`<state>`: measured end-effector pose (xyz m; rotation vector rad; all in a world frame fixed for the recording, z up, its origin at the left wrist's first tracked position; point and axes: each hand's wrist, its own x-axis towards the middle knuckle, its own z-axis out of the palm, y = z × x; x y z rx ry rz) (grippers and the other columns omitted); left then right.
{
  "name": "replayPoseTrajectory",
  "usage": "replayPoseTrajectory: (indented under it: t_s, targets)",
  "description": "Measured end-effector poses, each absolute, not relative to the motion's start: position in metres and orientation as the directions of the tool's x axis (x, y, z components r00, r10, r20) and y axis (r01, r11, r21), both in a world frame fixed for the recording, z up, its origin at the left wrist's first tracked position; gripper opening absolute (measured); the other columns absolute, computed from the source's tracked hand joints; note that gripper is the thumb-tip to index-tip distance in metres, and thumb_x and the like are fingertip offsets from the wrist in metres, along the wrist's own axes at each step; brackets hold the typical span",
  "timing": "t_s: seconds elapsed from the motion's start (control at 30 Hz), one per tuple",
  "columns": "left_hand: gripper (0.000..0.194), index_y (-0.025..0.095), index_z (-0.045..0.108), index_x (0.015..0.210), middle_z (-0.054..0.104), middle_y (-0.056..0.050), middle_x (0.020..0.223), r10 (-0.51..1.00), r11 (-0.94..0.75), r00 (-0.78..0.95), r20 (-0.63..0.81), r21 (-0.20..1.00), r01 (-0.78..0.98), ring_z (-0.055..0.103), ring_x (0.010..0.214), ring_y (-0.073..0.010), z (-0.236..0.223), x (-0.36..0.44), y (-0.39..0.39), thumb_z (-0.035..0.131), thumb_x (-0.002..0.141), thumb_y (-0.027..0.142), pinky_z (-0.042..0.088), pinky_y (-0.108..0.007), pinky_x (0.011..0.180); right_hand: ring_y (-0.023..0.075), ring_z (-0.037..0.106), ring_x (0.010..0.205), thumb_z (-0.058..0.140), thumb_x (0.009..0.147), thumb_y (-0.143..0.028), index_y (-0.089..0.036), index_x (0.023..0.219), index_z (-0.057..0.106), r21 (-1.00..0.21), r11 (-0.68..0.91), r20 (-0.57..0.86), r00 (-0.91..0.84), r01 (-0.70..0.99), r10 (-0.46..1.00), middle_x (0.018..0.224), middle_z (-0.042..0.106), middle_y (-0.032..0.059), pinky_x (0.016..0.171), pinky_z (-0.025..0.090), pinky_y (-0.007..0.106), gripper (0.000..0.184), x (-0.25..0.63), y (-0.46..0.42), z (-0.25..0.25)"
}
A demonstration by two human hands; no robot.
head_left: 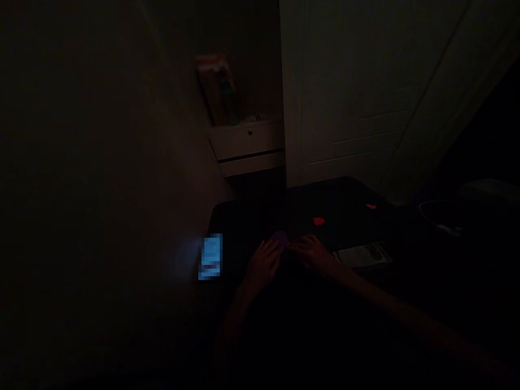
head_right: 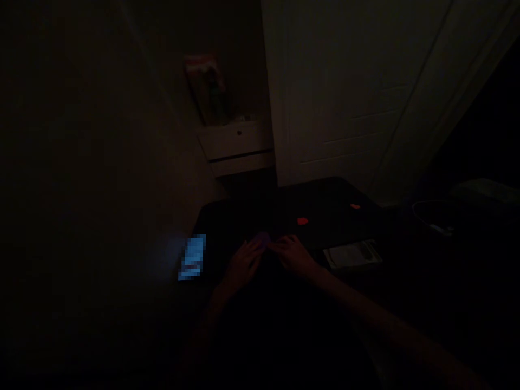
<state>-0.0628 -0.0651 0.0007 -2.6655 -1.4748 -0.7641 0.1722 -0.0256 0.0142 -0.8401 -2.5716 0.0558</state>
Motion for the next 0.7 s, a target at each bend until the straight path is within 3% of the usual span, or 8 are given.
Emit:
replayPoseTrajectory:
  t_s: [0.1, 0.27, 0.43, 0.7]
  targets:
    - [0.039, 0.026, 0.062, 0.136, 0.057, -0.006, 0.149, 0.801, -0.553, 0.439, 0.406, 0.224, 0.802, 0.048, 0.144, -0.0230, 0.001, -0.062, -0.066, 0.050, 0.099, 0.017, 0.036, -0.055, 0.123, 0.0269, 0.059, 0.118, 0.053, 0.090, -0.006, -0.025, 0.146, 0.055, -0.194, 0.802, 0.388, -0.707, 0.565, 0.592, 0.129, 0.071, 0.0098, 0.099, 0.041, 0.047, 0.059, 0.172, -0.023, 0.011]
    - [0.040, 0.024, 0.058, 0.139, 0.057, -0.006, 0.150, 0.822, -0.532, 0.406, 0.399, 0.285, 0.797, 0.047, 0.145, -0.0228, 0.000, -0.060, -0.067, 0.048, 0.101, 0.019, 0.034, -0.054, 0.124, 0.0287, 0.058, 0.112, 0.054, 0.094, -0.011, -0.021, 0.150, 0.050, -0.097, 0.783, 0.357, -0.713, 0.614, 0.603, 0.123, 0.069, 0.0130, 0.097, 0.040, 0.046, 0.057, 0.163, -0.022, 0.012]
    - [0.042, 0.019, 0.054, 0.141, 0.058, -0.011, 0.148, 0.872, -0.432, 0.272, 0.406, 0.378, 0.819, 0.051, 0.142, -0.0263, -0.002, -0.059, -0.067, 0.053, 0.099, 0.024, 0.042, -0.052, 0.119, 0.0288, 0.056, 0.111, 0.056, 0.096, -0.015, -0.025, 0.142, 0.058, -0.018, 0.761, 0.345, -0.711, 0.648, 0.613, 0.121, 0.066, 0.0128, 0.097, 0.039, 0.046, 0.047, 0.155, -0.025, 0.018]
    - [0.044, 0.021, 0.054, 0.142, 0.060, -0.009, 0.147, 0.858, -0.455, 0.285, 0.427, 0.376, 0.808, 0.054, 0.138, -0.0230, -0.002, -0.056, -0.066, 0.055, 0.098, 0.023, 0.038, -0.052, 0.122, 0.0294, 0.059, 0.109, 0.057, 0.097, -0.019, -0.022, 0.130, 0.065, 0.037, 0.736, 0.342, -0.700, 0.676, 0.626, 0.120, 0.068, 0.0136, 0.097, 0.037, 0.048, 0.034, 0.151, -0.030, 0.023]
